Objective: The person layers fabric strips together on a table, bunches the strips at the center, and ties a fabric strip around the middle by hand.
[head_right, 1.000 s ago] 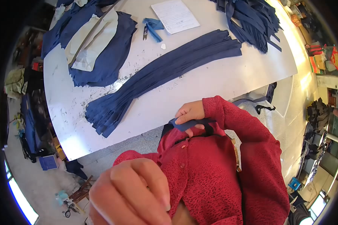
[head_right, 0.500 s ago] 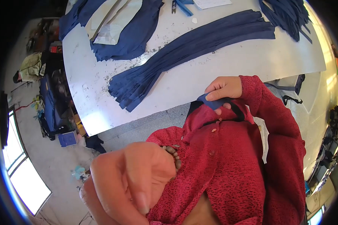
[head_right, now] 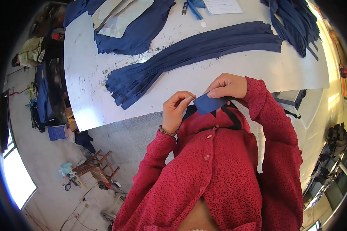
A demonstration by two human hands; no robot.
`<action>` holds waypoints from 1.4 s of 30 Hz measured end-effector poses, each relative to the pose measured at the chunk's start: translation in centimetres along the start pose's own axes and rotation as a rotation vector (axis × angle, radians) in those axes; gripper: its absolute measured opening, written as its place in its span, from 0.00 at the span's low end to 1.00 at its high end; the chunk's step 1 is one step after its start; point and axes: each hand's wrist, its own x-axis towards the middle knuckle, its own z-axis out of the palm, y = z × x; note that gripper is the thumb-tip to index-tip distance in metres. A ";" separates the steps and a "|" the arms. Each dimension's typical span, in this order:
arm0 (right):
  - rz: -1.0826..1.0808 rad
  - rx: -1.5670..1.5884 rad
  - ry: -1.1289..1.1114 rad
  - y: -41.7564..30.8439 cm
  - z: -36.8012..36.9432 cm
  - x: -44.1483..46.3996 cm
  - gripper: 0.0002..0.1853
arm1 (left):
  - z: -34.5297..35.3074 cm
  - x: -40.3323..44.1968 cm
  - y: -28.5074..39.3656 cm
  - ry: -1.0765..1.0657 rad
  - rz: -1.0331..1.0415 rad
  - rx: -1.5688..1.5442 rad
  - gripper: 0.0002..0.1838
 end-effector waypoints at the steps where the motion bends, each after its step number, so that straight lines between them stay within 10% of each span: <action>1: 0.002 -0.006 -0.004 0.5 -0.2 0.2 0.18 | 0.4 -0.1 -0.4 0.006 0.003 -0.002 0.05; 8: -0.052 0.052 0.074 2.0 -1.3 0.1 0.17 | 1.1 -0.1 -0.3 0.048 0.274 0.257 0.06; 27: 0.070 -0.276 0.116 4.8 -2.9 0.3 0.14 | -1.4 2.3 -1.6 -0.455 -0.320 0.417 0.13; 30: 0.130 -0.925 0.288 5.2 -1.9 0.2 0.09 | -0.6 2.3 -2.1 -0.304 -0.158 0.131 0.13; 33: -0.325 -0.451 0.735 5.6 1.9 2.6 0.09 | 0.4 3.0 -2.0 -0.325 -0.034 0.282 0.09; 42: -0.126 -0.440 0.773 8.2 3.8 6.1 0.11 | 1.5 3.4 -0.5 -0.298 0.038 0.451 0.08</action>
